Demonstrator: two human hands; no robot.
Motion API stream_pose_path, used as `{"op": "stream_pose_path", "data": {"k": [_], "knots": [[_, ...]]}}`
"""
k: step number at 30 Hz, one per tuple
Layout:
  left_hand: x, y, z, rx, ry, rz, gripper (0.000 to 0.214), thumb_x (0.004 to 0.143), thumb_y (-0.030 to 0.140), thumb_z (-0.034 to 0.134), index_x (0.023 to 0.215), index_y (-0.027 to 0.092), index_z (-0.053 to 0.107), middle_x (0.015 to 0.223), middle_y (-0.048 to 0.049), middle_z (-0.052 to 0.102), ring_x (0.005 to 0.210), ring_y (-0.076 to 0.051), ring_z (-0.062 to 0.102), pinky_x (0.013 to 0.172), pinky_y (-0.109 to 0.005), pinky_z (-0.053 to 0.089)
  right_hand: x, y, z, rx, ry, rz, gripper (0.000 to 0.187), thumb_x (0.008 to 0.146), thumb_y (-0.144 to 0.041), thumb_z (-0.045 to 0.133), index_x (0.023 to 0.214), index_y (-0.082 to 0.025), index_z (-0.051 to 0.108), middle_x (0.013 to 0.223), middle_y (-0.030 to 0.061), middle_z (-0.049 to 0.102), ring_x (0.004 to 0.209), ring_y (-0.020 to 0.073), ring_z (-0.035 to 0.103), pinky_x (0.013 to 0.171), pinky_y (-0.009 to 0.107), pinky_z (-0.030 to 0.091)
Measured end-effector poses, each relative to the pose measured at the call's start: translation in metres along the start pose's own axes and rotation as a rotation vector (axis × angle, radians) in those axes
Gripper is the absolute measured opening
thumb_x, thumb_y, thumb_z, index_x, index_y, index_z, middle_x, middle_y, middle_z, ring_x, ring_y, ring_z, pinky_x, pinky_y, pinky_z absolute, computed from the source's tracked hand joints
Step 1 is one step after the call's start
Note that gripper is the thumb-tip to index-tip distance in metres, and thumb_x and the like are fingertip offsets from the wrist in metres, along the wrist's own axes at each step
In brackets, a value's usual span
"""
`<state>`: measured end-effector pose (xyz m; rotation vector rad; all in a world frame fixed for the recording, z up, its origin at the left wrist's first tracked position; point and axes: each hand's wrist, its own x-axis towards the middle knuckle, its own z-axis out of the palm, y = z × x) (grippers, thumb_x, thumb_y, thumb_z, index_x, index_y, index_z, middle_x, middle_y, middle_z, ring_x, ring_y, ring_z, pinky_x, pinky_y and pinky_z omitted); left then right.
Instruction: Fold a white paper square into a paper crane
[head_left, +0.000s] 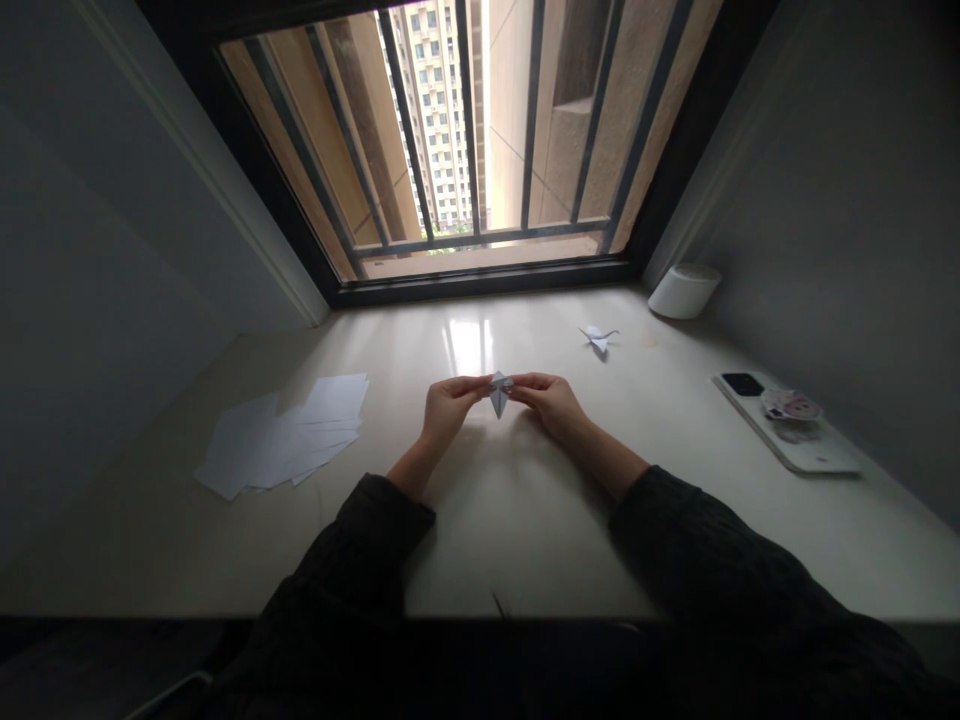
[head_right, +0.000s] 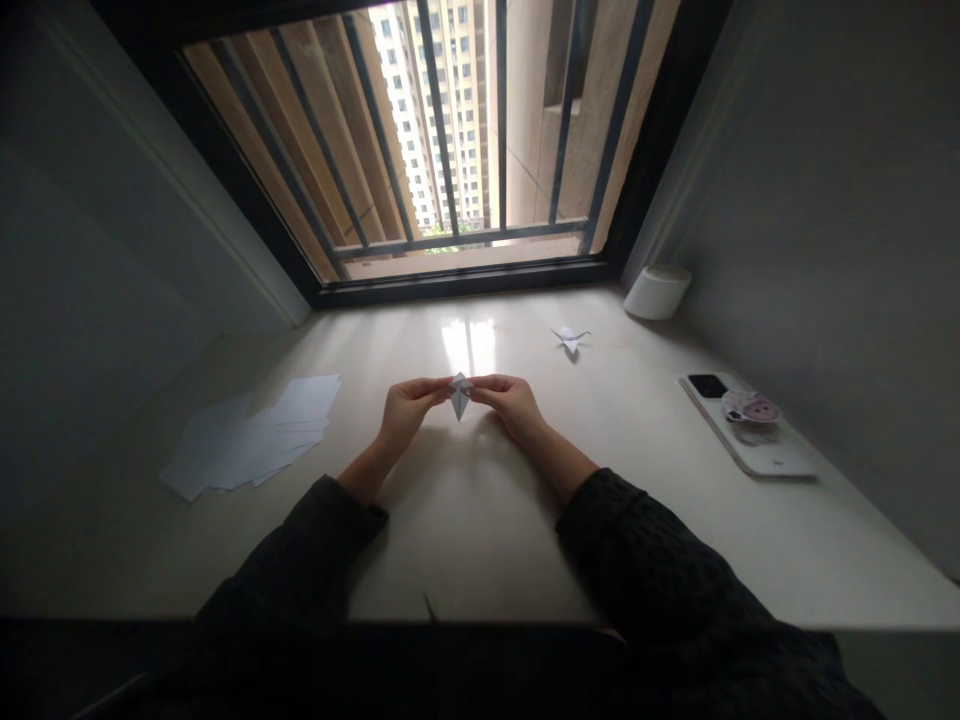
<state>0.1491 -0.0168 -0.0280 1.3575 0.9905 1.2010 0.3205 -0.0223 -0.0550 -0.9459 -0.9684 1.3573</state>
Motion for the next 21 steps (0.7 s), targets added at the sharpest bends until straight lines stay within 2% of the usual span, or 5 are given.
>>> {"op": "stream_pose_path", "data": {"k": [7, 17, 21], "knots": [[0.0034, -0.0019, -0.0041, -0.01, -0.047, -0.073, 0.025, 0.062, 0.031, 0.078, 0.083, 0.017, 0.075, 0.083, -0.0084, 0.074, 0.08, -0.021, 0.068, 0.084, -0.04, 0.052, -0.0016, -0.0032, -0.0004, -0.048, -0.003, -0.012, 0.026, 0.052, -0.033, 0.084, 0.074, -0.021, 0.076, 0.078, 0.0062, 0.075, 0.078, 0.0222, 0.069, 0.087, 0.04, 0.05], [0.0002, 0.0005, -0.0009, 0.041, 0.017, 0.075, 0.025, 0.063, 0.034, 0.077, 0.08, 0.016, 0.072, 0.083, -0.0071, 0.073, 0.08, -0.02, 0.068, 0.082, -0.037, 0.053, -0.0024, -0.0049, 0.0036, -0.058, 0.04, -0.072, 0.027, 0.05, -0.036, 0.085, 0.071, -0.022, 0.076, 0.076, 0.0048, 0.075, 0.076, 0.0225, 0.069, 0.089, 0.044, 0.05], [0.0002, -0.002, -0.0018, 0.044, 0.034, 0.068, 0.023, 0.063, 0.033, 0.077, 0.078, 0.016, 0.072, 0.08, -0.0067, 0.073, 0.078, -0.02, 0.068, 0.081, -0.037, 0.053, -0.0034, -0.0065, 0.0044, -0.077, 0.05, -0.085, 0.027, 0.05, -0.037, 0.085, 0.071, -0.022, 0.075, 0.075, 0.0047, 0.075, 0.076, 0.023, 0.069, 0.088, 0.044, 0.051]]}}
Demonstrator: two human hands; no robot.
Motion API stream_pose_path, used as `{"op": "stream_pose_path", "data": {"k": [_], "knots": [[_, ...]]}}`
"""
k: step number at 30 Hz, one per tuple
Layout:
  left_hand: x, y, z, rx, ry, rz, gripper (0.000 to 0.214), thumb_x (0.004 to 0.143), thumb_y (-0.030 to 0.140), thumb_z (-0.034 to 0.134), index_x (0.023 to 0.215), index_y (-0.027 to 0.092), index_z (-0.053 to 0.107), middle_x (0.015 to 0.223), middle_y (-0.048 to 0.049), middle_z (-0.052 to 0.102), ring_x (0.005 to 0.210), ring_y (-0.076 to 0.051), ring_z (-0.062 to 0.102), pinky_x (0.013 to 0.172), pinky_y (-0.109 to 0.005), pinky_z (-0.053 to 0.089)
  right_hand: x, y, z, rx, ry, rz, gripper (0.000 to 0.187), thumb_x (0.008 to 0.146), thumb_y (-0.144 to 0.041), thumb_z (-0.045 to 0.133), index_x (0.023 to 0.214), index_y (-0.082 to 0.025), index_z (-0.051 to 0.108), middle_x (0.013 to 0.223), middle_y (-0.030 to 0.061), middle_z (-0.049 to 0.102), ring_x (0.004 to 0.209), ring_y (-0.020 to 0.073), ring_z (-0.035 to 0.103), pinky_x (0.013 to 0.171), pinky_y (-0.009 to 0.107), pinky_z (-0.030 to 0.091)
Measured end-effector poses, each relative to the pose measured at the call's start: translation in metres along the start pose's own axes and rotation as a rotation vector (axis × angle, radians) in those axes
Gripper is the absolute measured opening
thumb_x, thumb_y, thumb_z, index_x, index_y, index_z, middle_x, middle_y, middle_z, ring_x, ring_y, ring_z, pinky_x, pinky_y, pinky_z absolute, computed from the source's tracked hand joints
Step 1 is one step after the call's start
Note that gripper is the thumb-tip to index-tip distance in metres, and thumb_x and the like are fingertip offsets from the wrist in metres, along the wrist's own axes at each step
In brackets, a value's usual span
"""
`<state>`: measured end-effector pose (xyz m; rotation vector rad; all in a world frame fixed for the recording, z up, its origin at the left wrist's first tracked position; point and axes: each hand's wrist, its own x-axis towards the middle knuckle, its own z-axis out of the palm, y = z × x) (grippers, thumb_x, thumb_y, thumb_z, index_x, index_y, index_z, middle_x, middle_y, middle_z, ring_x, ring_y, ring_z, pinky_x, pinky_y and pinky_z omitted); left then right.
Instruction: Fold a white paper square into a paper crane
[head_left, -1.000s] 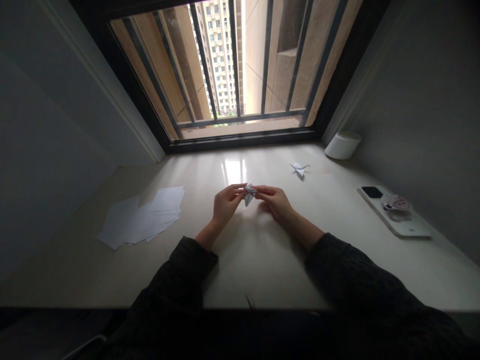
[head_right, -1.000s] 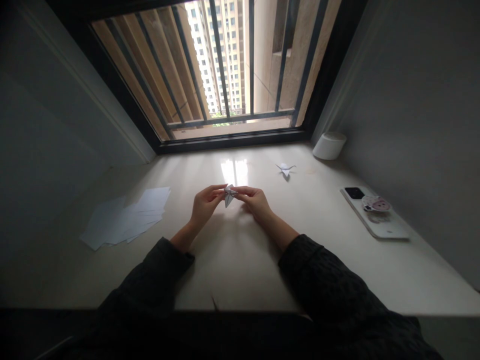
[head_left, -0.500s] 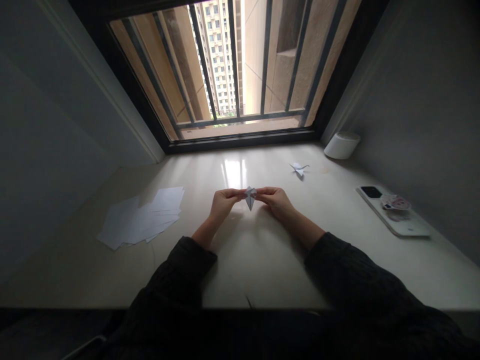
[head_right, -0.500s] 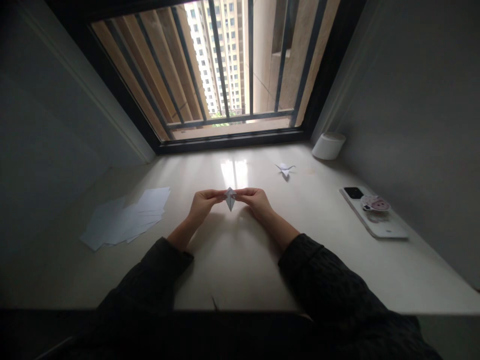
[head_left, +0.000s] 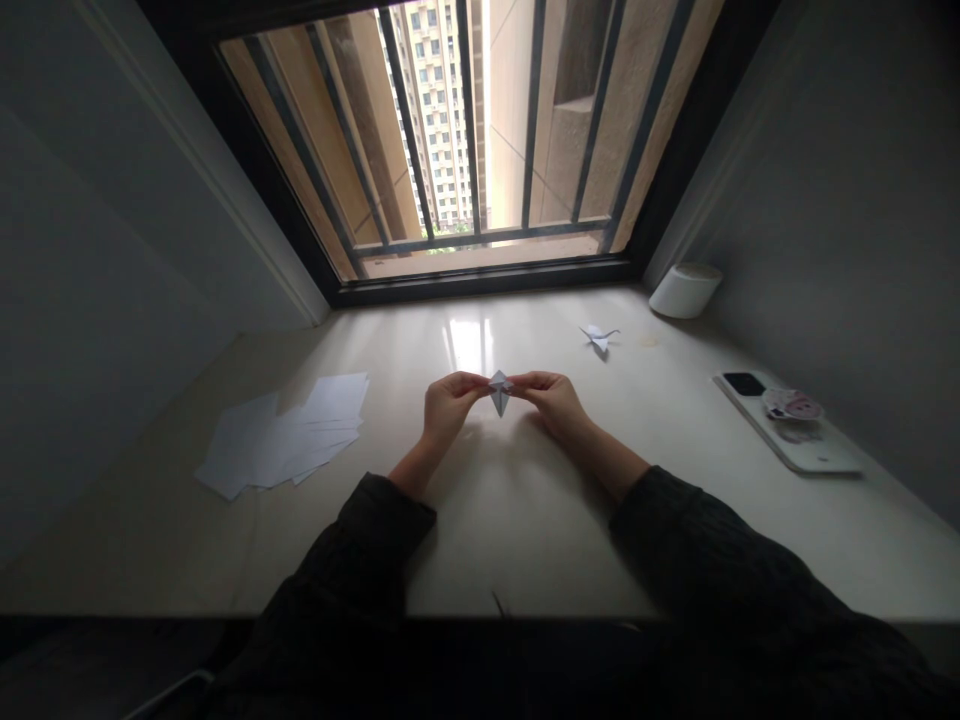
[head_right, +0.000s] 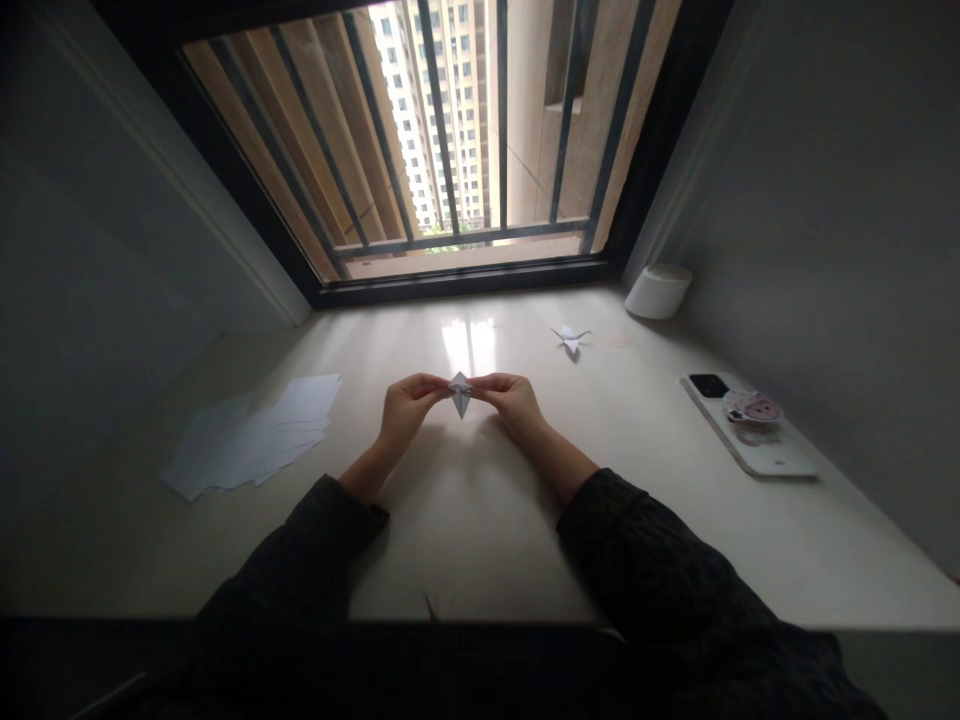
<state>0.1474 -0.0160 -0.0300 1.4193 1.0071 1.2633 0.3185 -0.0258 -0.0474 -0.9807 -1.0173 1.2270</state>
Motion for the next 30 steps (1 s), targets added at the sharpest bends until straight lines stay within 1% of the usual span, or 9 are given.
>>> {"op": "stream_pose_path", "data": {"k": [7, 12, 14, 19, 22, 25, 28, 30], "knots": [[-0.0005, 0.001, 0.0006, 0.012, 0.02, -0.002, 0.017, 0.064, 0.029, 0.075, 0.075, 0.016, 0.074, 0.077, -0.0061, 0.073, 0.074, -0.02, 0.068, 0.079, -0.038, 0.054, -0.0016, -0.0029, 0.0012, -0.015, -0.005, -0.007, 0.026, 0.051, -0.036, 0.084, 0.073, -0.023, 0.076, 0.077, 0.0044, 0.075, 0.077, 0.0238, 0.069, 0.088, 0.043, 0.051], [0.0008, -0.0013, 0.0021, -0.037, -0.007, -0.04, 0.02, 0.062, 0.031, 0.077, 0.074, 0.015, 0.071, 0.077, -0.0064, 0.072, 0.076, -0.02, 0.068, 0.081, -0.038, 0.053, -0.0015, -0.003, 0.0005, -0.02, -0.009, -0.01, 0.029, 0.052, -0.038, 0.084, 0.075, -0.022, 0.076, 0.079, 0.005, 0.075, 0.08, 0.0246, 0.07, 0.089, 0.045, 0.051], [0.0015, -0.002, 0.0022, -0.08, -0.026, -0.073, 0.025, 0.062, 0.032, 0.078, 0.078, 0.015, 0.07, 0.08, -0.007, 0.073, 0.078, -0.02, 0.068, 0.082, -0.038, 0.052, -0.0016, -0.0028, 0.0004, -0.016, -0.01, -0.009, 0.03, 0.053, -0.037, 0.083, 0.078, -0.022, 0.076, 0.081, 0.0053, 0.075, 0.081, 0.0244, 0.069, 0.088, 0.044, 0.051], [0.002, -0.0009, 0.0013, -0.089, -0.079, -0.167, 0.047, 0.062, 0.034, 0.079, 0.102, 0.015, 0.066, 0.085, -0.0098, 0.073, 0.08, -0.021, 0.068, 0.078, -0.037, 0.051, -0.0024, -0.0019, 0.0012, 0.022, 0.0, -0.002, 0.032, 0.059, -0.04, 0.08, 0.084, -0.021, 0.076, 0.085, 0.0068, 0.075, 0.079, 0.0231, 0.069, 0.082, 0.042, 0.053], [0.0009, 0.0006, 0.002, -0.082, -0.129, -0.196, 0.053, 0.061, 0.035, 0.08, 0.108, 0.016, 0.066, 0.088, -0.0108, 0.073, 0.081, -0.021, 0.068, 0.078, -0.035, 0.05, -0.0022, -0.0016, 0.0009, 0.033, 0.02, -0.008, 0.037, 0.058, -0.04, 0.081, 0.089, -0.02, 0.074, 0.083, 0.0064, 0.075, 0.076, 0.0222, 0.069, 0.078, 0.041, 0.054], [-0.0011, 0.0022, 0.0042, -0.1, -0.136, -0.234, 0.047, 0.064, 0.039, 0.078, 0.104, 0.016, 0.069, 0.089, -0.0108, 0.073, 0.083, -0.021, 0.068, 0.078, -0.035, 0.05, -0.0016, -0.0014, 0.0005, 0.037, 0.024, -0.014, 0.042, 0.057, -0.04, 0.081, 0.092, -0.02, 0.072, 0.077, 0.0047, 0.075, 0.071, 0.0212, 0.069, 0.076, 0.04, 0.055], [-0.0031, 0.0028, 0.0066, -0.116, -0.089, -0.247, 0.041, 0.063, 0.04, 0.077, 0.096, 0.016, 0.072, 0.088, -0.0104, 0.073, 0.081, -0.021, 0.068, 0.077, -0.034, 0.05, -0.002, -0.0016, 0.0014, 0.012, 0.042, -0.036, 0.035, 0.055, -0.04, 0.082, 0.083, -0.02, 0.072, 0.072, 0.0041, 0.074, 0.069, 0.0213, 0.069, 0.074, 0.04, 0.054], [-0.004, 0.0024, 0.0079, -0.123, -0.059, -0.245, 0.04, 0.061, 0.04, 0.079, 0.092, 0.016, 0.073, 0.088, -0.0099, 0.073, 0.079, -0.02, 0.068, 0.076, -0.034, 0.05, -0.0031, -0.0017, 0.0027, -0.012, 0.051, -0.058, 0.031, 0.056, -0.04, 0.082, 0.079, -0.02, 0.073, 0.073, 0.0049, 0.074, 0.07, 0.0221, 0.069, 0.076, 0.04, 0.054]]}}
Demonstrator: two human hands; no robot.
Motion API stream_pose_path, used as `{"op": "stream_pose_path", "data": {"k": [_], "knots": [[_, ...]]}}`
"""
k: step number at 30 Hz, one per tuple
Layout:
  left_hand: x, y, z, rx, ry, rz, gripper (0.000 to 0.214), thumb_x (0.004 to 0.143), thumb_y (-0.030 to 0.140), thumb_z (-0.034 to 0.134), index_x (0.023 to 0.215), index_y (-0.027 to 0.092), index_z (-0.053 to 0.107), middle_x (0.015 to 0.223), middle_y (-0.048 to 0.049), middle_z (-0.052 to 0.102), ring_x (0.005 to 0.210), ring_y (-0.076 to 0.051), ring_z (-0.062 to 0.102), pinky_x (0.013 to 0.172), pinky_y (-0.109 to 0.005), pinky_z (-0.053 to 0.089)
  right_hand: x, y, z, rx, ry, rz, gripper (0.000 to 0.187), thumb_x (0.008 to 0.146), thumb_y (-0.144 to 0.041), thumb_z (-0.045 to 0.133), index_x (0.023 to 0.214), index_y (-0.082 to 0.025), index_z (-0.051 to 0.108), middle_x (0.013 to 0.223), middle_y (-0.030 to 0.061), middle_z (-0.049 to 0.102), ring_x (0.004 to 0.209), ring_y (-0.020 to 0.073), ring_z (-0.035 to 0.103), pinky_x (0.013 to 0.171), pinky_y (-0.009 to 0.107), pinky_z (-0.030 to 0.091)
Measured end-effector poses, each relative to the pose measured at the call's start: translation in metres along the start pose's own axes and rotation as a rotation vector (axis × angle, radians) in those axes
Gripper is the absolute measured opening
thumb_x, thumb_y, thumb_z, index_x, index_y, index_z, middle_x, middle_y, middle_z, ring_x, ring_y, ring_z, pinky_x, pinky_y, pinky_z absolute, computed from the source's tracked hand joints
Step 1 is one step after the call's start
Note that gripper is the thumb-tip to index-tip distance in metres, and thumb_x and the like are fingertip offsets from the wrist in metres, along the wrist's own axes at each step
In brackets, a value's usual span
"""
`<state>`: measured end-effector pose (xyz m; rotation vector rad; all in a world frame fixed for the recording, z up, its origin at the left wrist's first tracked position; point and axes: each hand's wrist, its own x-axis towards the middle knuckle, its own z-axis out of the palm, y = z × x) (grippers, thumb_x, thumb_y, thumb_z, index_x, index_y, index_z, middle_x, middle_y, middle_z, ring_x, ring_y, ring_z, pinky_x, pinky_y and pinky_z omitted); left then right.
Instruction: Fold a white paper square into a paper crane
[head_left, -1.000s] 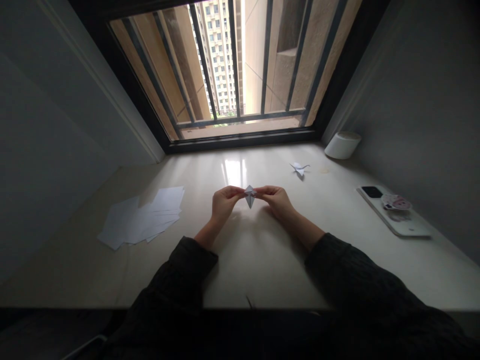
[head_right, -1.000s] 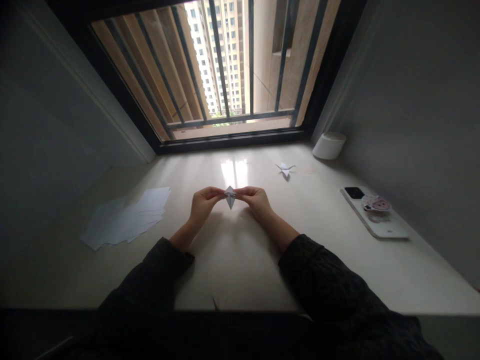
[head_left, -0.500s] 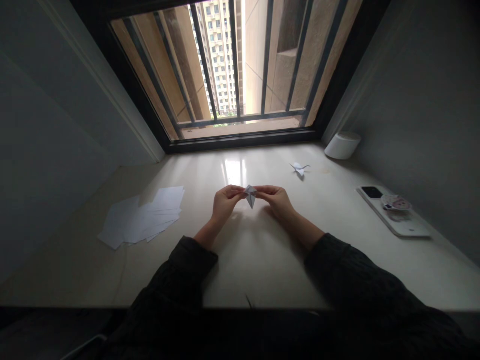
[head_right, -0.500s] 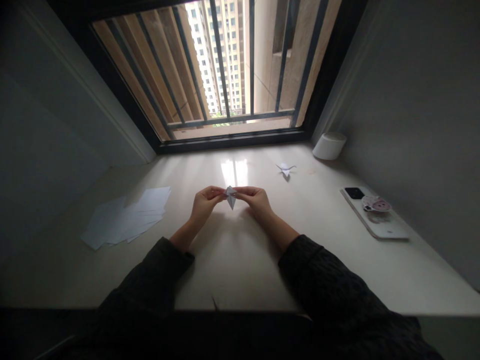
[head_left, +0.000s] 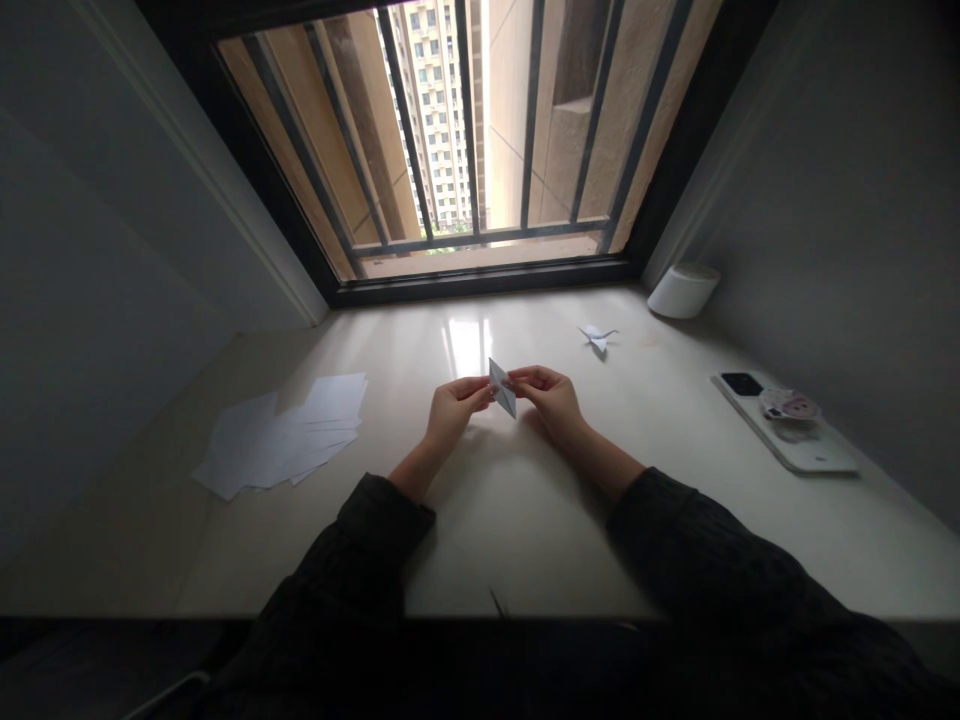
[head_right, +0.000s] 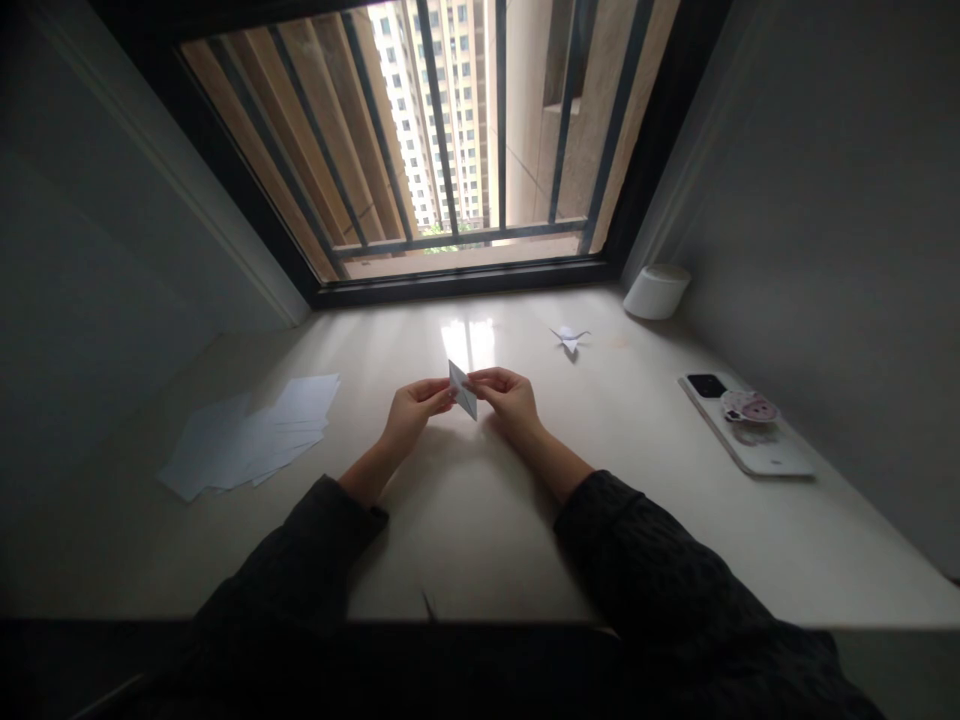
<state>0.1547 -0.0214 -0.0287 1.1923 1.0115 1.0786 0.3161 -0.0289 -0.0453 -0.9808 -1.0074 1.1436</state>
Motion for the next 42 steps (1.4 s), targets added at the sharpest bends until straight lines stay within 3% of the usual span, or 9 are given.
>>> {"op": "stream_pose_path", "data": {"k": [8, 19, 24, 29, 34, 42], "knots": [[0.0, -0.004, 0.001, -0.01, 0.028, -0.01, 0.041, 0.059, 0.04, 0.08, 0.091, 0.015, 0.073, 0.082, -0.0085, 0.073, 0.077, -0.019, 0.066, 0.077, -0.033, 0.05, -0.003, 0.003, 0.002, -0.11, 0.032, -0.055, 0.031, 0.059, -0.037, 0.08, 0.085, -0.02, 0.075, 0.086, 0.0073, 0.075, 0.084, 0.0257, 0.07, 0.085, 0.041, 0.053], [0.003, -0.005, -0.005, -0.004, -0.02, -0.124, 0.04, 0.059, 0.042, 0.08, 0.087, 0.014, 0.074, 0.081, -0.0089, 0.072, 0.073, -0.017, 0.065, 0.076, -0.033, 0.051, -0.002, 0.004, -0.002, -0.323, -0.103, -0.2, 0.02, 0.074, -0.033, 0.069, 0.091, -0.023, 0.075, 0.09, 0.0056, 0.074, 0.085, 0.0231, 0.068, 0.08, 0.036, 0.052], [0.004, -0.007, -0.007, 0.032, 0.035, -0.097, 0.039, 0.061, 0.046, 0.077, 0.083, 0.013, 0.074, 0.074, -0.008, 0.07, 0.067, -0.016, 0.064, 0.072, -0.032, 0.052, -0.005, 0.002, 0.0, -0.395, -0.141, -0.281, 0.021, 0.078, -0.034, 0.065, 0.093, -0.024, 0.074, 0.093, 0.0054, 0.074, 0.087, 0.0222, 0.067, 0.08, 0.035, 0.052], [0.004, -0.005, -0.004, 0.001, 0.096, -0.004, 0.035, 0.064, 0.044, 0.076, 0.082, 0.015, 0.074, 0.078, -0.0075, 0.071, 0.071, -0.017, 0.064, 0.072, -0.031, 0.051, -0.003, 0.004, 0.001, -0.281, -0.089, -0.092, 0.04, 0.076, -0.045, 0.065, 0.107, -0.02, 0.069, 0.088, 0.0068, 0.073, 0.072, 0.0193, 0.067, 0.068, 0.034, 0.055], [0.003, -0.004, 0.001, -0.072, 0.127, 0.029, 0.033, 0.064, 0.041, 0.076, 0.082, 0.014, 0.073, 0.083, -0.0084, 0.071, 0.076, -0.018, 0.064, 0.074, -0.032, 0.05, -0.005, 0.001, 0.005, -0.15, -0.152, 0.142, 0.041, 0.068, -0.055, 0.07, 0.078, -0.015, 0.073, 0.069, 0.0068, 0.071, 0.063, 0.0185, 0.067, 0.062, 0.03, 0.054], [0.002, -0.005, 0.003, -0.169, 0.157, -0.044, 0.034, 0.062, 0.043, 0.076, 0.08, 0.014, 0.072, 0.083, -0.0088, 0.07, 0.076, -0.019, 0.064, 0.074, -0.034, 0.049, -0.007, -0.001, 0.01, -0.132, -0.162, 0.145, 0.041, 0.061, -0.056, 0.074, 0.07, -0.016, 0.073, 0.063, 0.0061, 0.07, 0.058, 0.0176, 0.065, 0.062, 0.031, 0.054]]}}
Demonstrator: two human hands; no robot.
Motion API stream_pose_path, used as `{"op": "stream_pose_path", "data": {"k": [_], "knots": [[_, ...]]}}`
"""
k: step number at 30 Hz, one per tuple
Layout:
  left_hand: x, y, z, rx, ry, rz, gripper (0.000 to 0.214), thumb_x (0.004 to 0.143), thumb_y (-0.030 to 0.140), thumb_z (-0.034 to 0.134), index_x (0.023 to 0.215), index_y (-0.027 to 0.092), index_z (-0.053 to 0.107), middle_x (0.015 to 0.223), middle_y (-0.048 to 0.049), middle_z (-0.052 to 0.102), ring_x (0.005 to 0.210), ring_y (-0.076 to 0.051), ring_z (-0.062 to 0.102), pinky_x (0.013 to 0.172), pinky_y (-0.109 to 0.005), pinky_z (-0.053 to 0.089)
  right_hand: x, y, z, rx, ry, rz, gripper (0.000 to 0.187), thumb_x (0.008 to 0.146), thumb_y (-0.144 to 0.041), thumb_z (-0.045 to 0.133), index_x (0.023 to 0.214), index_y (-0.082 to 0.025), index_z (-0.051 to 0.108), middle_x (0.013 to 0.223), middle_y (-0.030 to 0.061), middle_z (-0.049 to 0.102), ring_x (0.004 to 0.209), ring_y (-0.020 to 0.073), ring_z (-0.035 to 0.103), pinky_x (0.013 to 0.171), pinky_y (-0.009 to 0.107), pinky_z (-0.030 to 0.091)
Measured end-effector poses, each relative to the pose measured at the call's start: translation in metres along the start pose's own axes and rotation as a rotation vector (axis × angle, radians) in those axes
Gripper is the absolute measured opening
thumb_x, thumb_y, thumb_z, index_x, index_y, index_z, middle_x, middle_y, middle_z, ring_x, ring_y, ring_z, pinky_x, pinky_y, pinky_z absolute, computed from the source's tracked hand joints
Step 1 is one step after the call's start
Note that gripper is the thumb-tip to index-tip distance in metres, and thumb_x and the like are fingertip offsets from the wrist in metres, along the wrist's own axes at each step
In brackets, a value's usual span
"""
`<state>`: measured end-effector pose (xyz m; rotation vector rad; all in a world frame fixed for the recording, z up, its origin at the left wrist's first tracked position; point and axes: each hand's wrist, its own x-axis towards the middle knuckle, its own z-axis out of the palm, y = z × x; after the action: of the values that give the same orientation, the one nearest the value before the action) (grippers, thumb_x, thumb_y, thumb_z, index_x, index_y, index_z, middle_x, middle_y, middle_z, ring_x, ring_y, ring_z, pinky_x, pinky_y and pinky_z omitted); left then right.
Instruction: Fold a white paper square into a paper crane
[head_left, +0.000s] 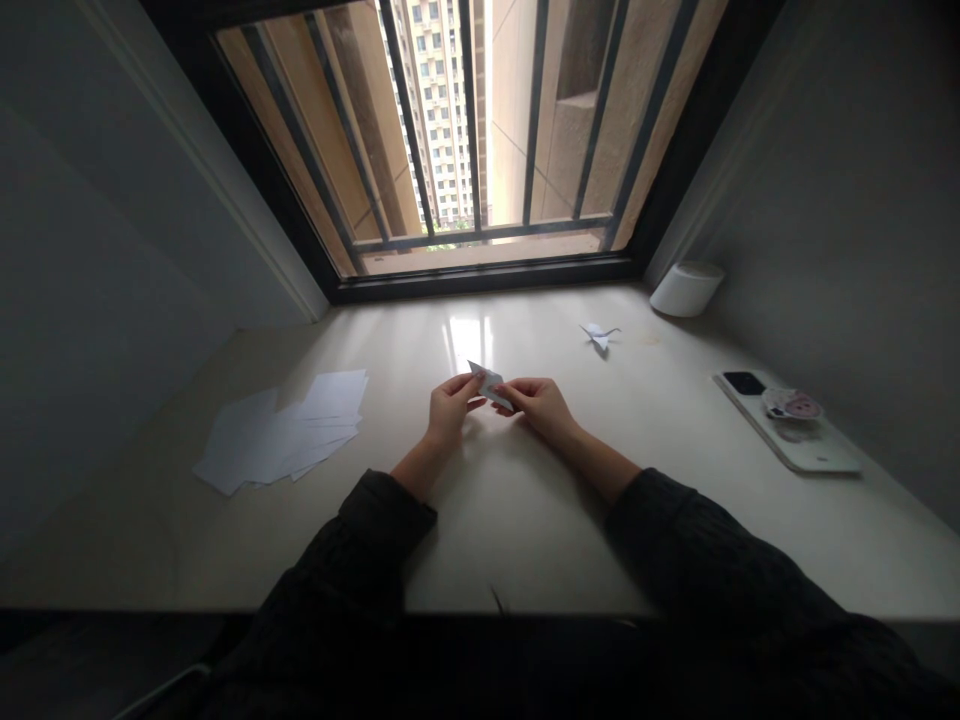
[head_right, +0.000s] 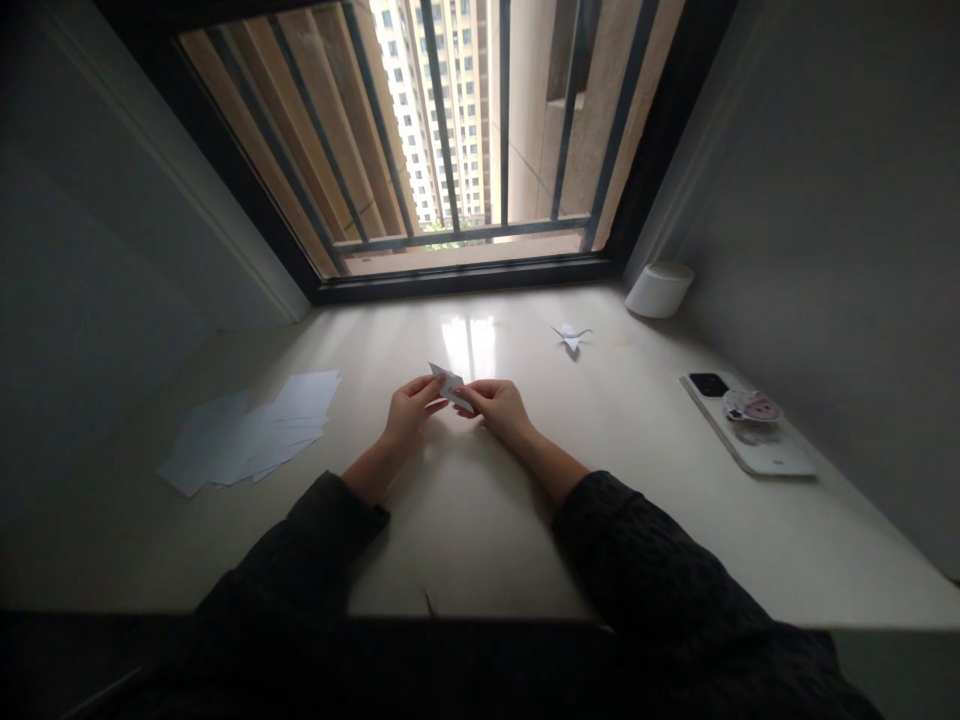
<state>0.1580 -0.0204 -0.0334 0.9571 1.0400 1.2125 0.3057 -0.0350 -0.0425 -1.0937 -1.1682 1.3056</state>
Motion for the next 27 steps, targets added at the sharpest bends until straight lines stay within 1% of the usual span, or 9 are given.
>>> {"op": "stream_pose_path", "data": {"k": [4, 9, 12, 15, 17, 20, 22, 25, 27], "knots": [[0.001, -0.001, -0.001, 0.067, -0.01, 0.071, 0.036, 0.064, 0.045, 0.075, 0.083, 0.015, 0.072, 0.084, -0.0085, 0.07, 0.078, -0.02, 0.064, 0.073, -0.033, 0.049, -0.003, -0.004, -0.001, -0.038, 0.001, -0.033, 0.039, 0.065, -0.054, 0.072, 0.069, -0.015, 0.073, 0.063, 0.0066, 0.07, 0.06, 0.0172, 0.065, 0.061, 0.029, 0.051], [-0.002, 0.003, 0.0, 0.157, -0.046, 0.146, 0.037, 0.068, 0.044, 0.072, 0.094, 0.018, 0.073, 0.089, -0.0078, 0.071, 0.082, -0.019, 0.063, 0.072, -0.03, 0.048, -0.004, -0.003, -0.002, -0.092, -0.004, -0.061, 0.039, 0.063, -0.052, 0.074, 0.068, -0.014, 0.073, 0.063, 0.0074, 0.07, 0.059, 0.0165, 0.064, 0.059, 0.028, 0.049], [-0.002, 0.006, 0.0, 0.146, -0.002, 0.169, 0.036, 0.069, 0.046, 0.071, 0.093, 0.018, 0.073, 0.089, -0.0071, 0.07, 0.082, -0.018, 0.063, 0.072, -0.029, 0.048, -0.004, -0.001, -0.002, -0.077, -0.019, -0.061, 0.042, 0.063, -0.054, 0.073, 0.072, -0.014, 0.074, 0.064, 0.0081, 0.07, 0.06, 0.0175, 0.064, 0.06, 0.029, 0.049], [-0.001, 0.006, -0.001, 0.083, 0.061, 0.136, 0.038, 0.066, 0.047, 0.072, 0.088, 0.017, 0.073, 0.084, -0.0065, 0.07, 0.078, -0.017, 0.063, 0.072, -0.03, 0.048, -0.004, 0.0, -0.001, -0.08, -0.042, -0.062, 0.042, 0.063, -0.054, 0.073, 0.073, -0.014, 0.074, 0.063, 0.0077, 0.07, 0.059, 0.0175, 0.064, 0.06, 0.029, 0.05], [0.001, 0.006, -0.002, 0.048, 0.071, 0.096, 0.04, 0.064, 0.048, 0.074, 0.088, 0.016, 0.073, 0.082, -0.0065, 0.07, 0.076, -0.017, 0.063, 0.072, -0.03, 0.048, -0.004, 0.0, -0.001, -0.097, -0.049, -0.063, 0.042, 0.064, -0.054, 0.072, 0.073, -0.014, 0.074, 0.063, 0.0077, 0.07, 0.059, 0.0172, 0.064, 0.06, 0.029, 0.051], [0.004, 0.007, -0.005, -0.025, 0.092, 0.035, 0.041, 0.062, 0.048, 0.075, 0.089, 0.016, 0.073, 0.087, -0.0078, 0.07, 0.079, -0.018, 0.064, 0.073, -0.03, 0.048, -0.006, 0.0, -0.001, -0.133, -0.055, -0.066, 0.043, 0.065, -0.055, 0.071, 0.074, -0.013, 0.074, 0.064, 0.0085, 0.07, 0.06, 0.0174, 0.064, 0.059, 0.029, 0.051], [0.007, 0.008, -0.008, -0.078, 0.155, 0.0, 0.041, 0.062, 0.047, 0.075, 0.09, 0.017, 0.072, 0.091, -0.0084, 0.07, 0.083, -0.018, 0.064, 0.074, -0.029, 0.048, -0.007, 0.0, -0.001, -0.153, -0.059, -0.061, 0.043, 0.065, -0.056, 0.071, 0.072, -0.013, 0.074, 0.064, 0.0085, 0.07, 0.059, 0.0177, 0.064, 0.057, 0.028, 0.051], [0.012, 0.011, -0.013, -0.109, 0.245, 0.014, 0.04, 0.062, 0.047, 0.075, 0.088, 0.017, 0.071, 0.093, -0.0084, 0.069, 0.086, -0.017, 0.064, 0.077, -0.029, 0.048, -0.008, 0.001, 0.0, -0.144, -0.049, -0.061, 0.041, 0.066, -0.055, 0.071, 0.069, -0.014, 0.073, 0.063, 0.0084, 0.07, 0.058, 0.018, 0.064, 0.058, 0.03, 0.051], [0.013, 0.012, -0.015, -0.099, 0.246, 0.034, 0.041, 0.064, 0.049, 0.073, 0.089, 0.017, 0.071, 0.095, -0.0093, 0.069, 0.087, -0.018, 0.064, 0.078, -0.031, 0.048, -0.009, 0.0, 0.0, -0.106, -0.033, -0.063, 0.041, 0.066, -0.055, 0.071, 0.069, -0.014, 0.073, 0.063, 0.0084, 0.07, 0.058, 0.0182, 0.065, 0.06, 0.031, 0.052]]}}
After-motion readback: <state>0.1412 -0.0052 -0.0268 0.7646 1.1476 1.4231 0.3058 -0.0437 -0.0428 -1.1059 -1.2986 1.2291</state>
